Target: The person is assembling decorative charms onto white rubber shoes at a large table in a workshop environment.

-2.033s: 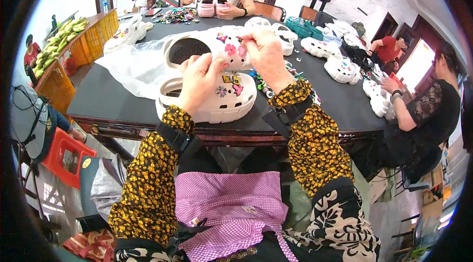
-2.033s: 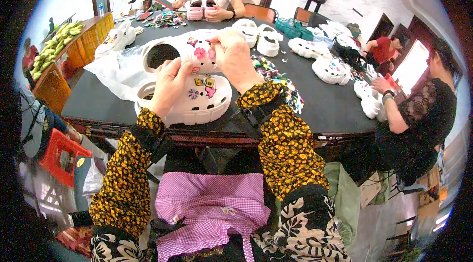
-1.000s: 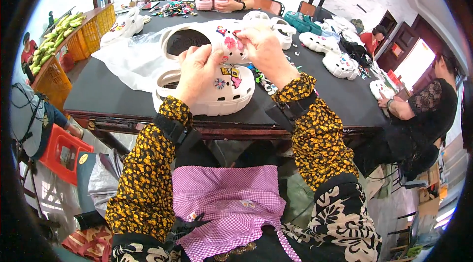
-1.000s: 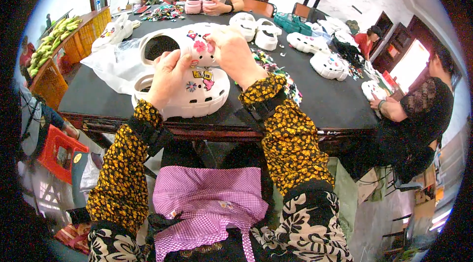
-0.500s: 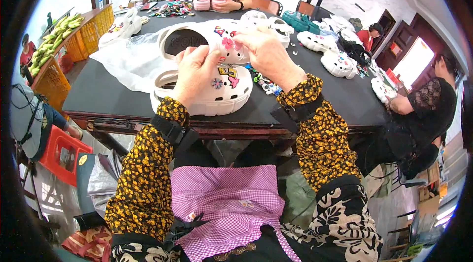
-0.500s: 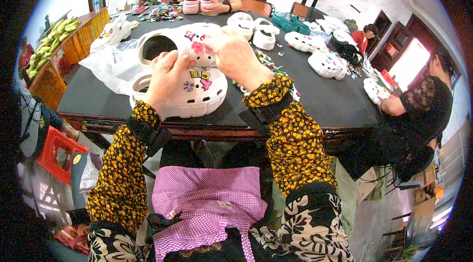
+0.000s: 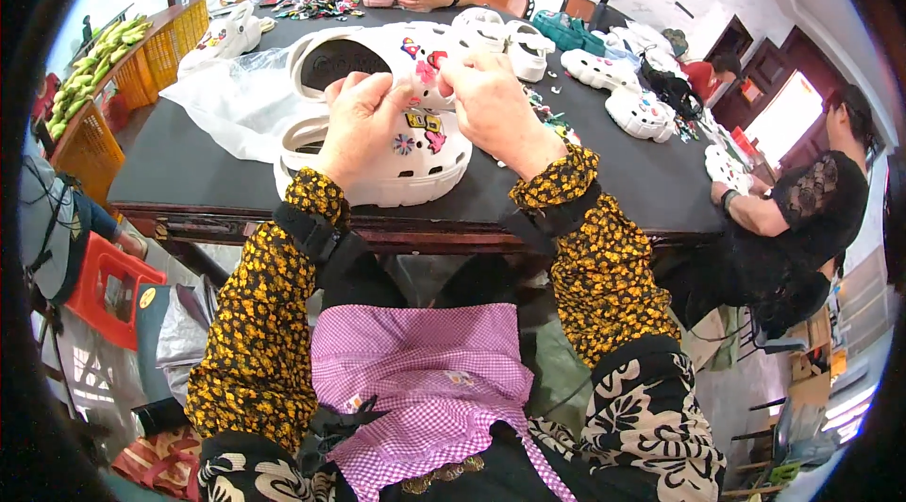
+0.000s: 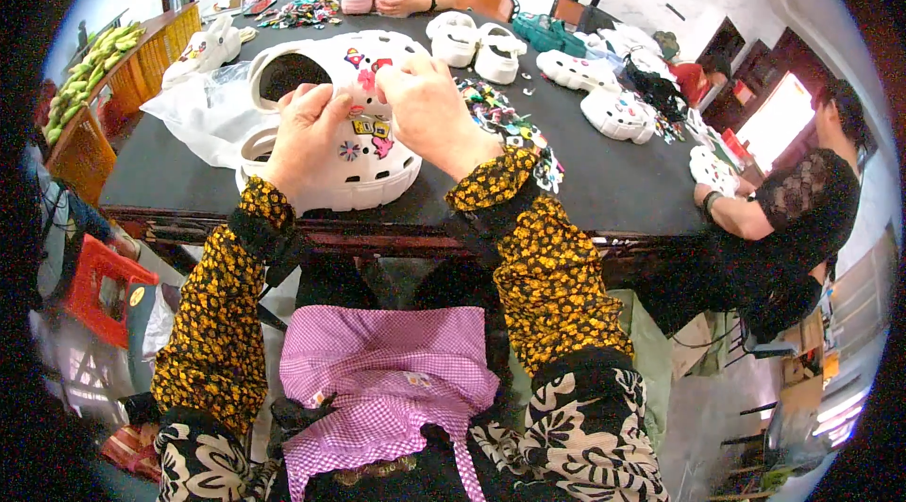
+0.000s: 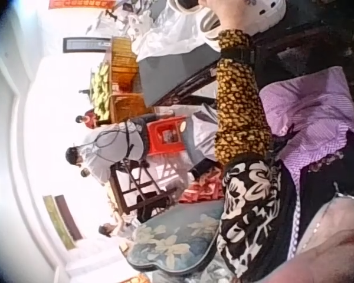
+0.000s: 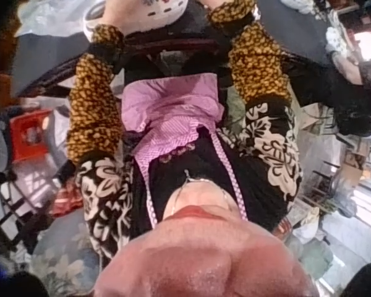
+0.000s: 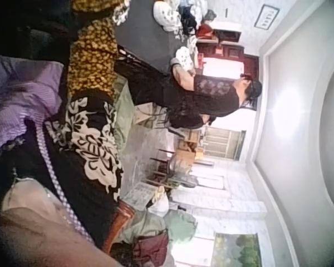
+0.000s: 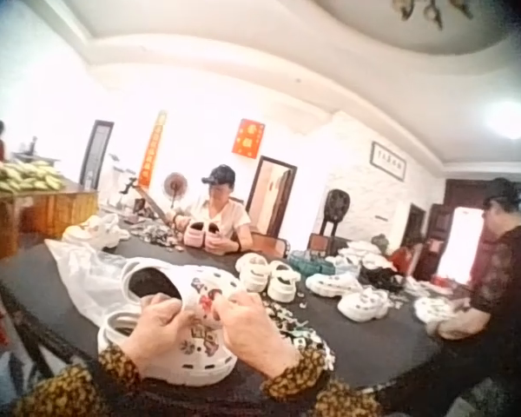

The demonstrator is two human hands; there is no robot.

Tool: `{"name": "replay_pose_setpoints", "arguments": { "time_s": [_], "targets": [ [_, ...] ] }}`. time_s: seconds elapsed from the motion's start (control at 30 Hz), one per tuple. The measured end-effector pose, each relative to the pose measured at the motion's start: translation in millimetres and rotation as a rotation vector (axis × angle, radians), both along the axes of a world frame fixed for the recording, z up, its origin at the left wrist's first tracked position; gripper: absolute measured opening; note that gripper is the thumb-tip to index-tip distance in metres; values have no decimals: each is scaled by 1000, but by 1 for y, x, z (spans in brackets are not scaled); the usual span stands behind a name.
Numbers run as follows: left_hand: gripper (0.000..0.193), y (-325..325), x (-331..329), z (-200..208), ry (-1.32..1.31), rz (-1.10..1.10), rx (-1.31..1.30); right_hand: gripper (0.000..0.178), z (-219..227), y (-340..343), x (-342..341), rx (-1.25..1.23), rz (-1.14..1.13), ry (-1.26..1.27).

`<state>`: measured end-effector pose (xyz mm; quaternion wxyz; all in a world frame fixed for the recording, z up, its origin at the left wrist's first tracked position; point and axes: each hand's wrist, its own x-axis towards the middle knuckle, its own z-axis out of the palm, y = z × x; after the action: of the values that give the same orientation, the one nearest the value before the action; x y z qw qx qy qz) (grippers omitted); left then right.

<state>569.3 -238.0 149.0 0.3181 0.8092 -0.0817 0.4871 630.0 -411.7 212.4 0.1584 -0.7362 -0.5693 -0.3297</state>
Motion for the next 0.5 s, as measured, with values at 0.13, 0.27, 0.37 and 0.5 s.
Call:
{"name": "replay_pose_setpoints", "arguments": {
  "time_s": [0.13, 0.27, 0.37, 0.5],
  "targets": [
    [26, 3, 0, 0, 35, 36, 59, 9, -2, 3, 2, -24, -2, -66],
    [26, 0, -1, 5, 59, 11, 56, 10, 1, 7, 6, -89, -7, -90],
    [24, 2, -3, 4, 54, 30, 77, 13, 1, 12, 5, -110, 12, -96],
    [21, 0, -4, 3, 63, 30, 89, 14, -6, 13, 7, -51, 31, -76]
  ]
}}
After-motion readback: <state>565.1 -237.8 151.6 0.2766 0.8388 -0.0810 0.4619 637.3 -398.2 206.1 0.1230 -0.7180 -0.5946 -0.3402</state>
